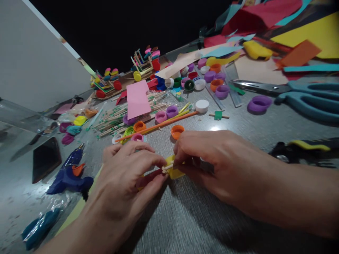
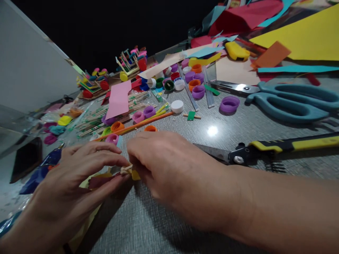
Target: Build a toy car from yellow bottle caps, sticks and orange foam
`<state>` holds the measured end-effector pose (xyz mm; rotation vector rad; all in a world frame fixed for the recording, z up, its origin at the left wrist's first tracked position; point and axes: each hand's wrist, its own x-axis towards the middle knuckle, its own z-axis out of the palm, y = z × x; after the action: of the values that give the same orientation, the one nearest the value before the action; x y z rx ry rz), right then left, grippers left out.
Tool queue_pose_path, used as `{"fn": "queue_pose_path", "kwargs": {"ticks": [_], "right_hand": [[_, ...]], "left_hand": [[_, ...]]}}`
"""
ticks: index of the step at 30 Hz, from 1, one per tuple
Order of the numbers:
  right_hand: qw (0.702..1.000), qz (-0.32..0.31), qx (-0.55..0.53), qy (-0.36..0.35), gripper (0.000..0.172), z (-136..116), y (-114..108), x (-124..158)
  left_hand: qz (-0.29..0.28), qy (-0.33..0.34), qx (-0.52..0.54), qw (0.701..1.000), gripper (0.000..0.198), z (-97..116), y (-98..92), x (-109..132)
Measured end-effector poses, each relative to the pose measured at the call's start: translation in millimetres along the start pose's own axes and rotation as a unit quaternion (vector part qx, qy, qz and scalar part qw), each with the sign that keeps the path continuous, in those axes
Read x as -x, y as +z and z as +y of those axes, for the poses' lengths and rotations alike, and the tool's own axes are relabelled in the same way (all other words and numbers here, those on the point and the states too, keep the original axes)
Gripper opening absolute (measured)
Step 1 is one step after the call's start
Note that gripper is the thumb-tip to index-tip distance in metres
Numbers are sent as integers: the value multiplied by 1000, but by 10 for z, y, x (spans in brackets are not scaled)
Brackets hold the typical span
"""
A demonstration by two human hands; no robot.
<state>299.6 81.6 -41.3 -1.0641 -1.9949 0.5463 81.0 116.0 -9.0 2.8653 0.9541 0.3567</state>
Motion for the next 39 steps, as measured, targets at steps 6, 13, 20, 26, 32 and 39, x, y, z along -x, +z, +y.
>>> {"fn": "queue_pose_path", "kwargs": {"ticks": [6,13,20,26,32,39], "right_hand": [[1000,2,9,6,18,-4,2,1],[1000,3,12,2,18,-17,8,8],[1000,-4,18,6,16,-21,1,11],[1000,-14,11,11,15,-10,1,9],[1000,-17,8,4,15,-12,-8,11],[1000,-16,-2,4,16,4,-12,27]], "left_hand": [[15,-1,10,1000,13,32,5,-14],[21,-8,23,999,13,29,22,14],[16,-3,20,1000,11,32,12,-1],[15,-8,21,1000,11,50,-5,-1],[14,-8,18,1000,11,53,-15,-7],[16,-12,19,1000,11,58,-12,-3]]}}
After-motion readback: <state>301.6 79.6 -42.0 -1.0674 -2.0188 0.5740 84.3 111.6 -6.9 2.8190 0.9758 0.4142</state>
